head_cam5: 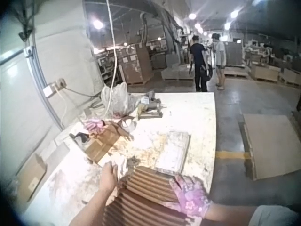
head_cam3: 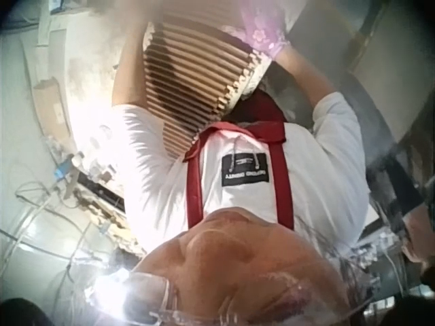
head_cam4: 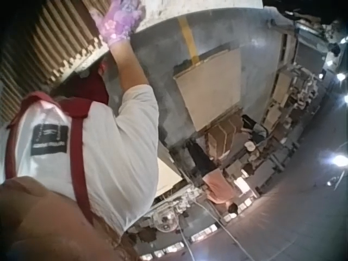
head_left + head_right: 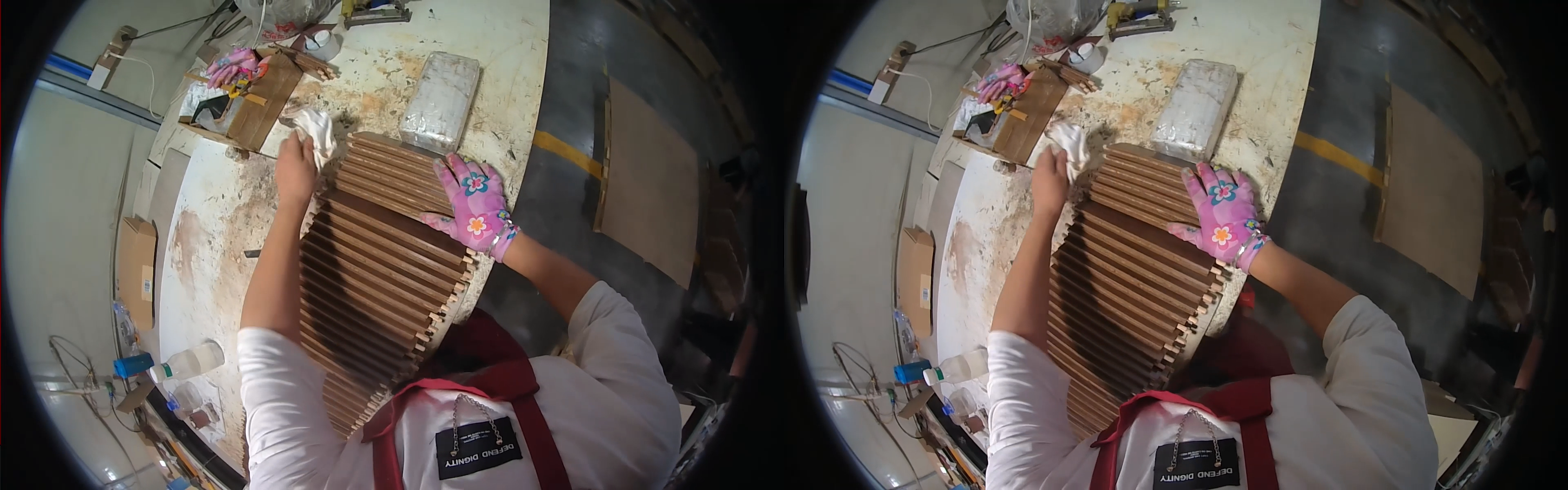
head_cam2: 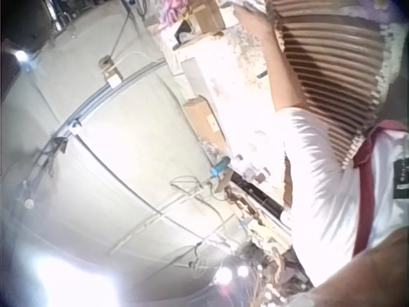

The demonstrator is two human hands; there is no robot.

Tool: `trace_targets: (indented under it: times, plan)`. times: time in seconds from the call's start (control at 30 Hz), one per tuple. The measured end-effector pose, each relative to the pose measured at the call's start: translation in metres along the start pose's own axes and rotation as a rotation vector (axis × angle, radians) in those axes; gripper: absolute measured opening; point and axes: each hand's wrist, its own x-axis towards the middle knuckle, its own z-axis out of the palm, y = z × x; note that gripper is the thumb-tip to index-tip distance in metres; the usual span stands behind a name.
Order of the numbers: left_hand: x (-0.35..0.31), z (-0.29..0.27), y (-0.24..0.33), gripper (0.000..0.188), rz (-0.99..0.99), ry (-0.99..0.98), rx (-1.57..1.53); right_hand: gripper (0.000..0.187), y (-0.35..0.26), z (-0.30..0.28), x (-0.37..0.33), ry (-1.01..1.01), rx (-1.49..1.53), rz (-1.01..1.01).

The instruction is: The person wipes a large assembly of parallel wooden sticks with a white cloth. They then pour a liquid from a bottle into a small container and use a sponge to apply the liquid to the sticks, wiping them down repeatedly.

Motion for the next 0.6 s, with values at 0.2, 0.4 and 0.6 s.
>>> trace_targets:
  times: [0.2,0.4,0.6]
  plan:
    - [-0.066,-0.046,0.175,0.061,-0.18,-0.52,-0.736,0.072,0.018,0.007,-0.002,0.317,1.765,0.109]
    - [-0.073,-0.013,0.189,0.033,0.275,-0.316,-0.785,0.046,0.049,-0.026,0.015,0.384,1.526,-0.011]
    - [-0.048,0.026,0.129,0.046,0.07,-0.058,-0.159,0.042,0.022,-0.043,0.054,0.498,0.962,-0.158]
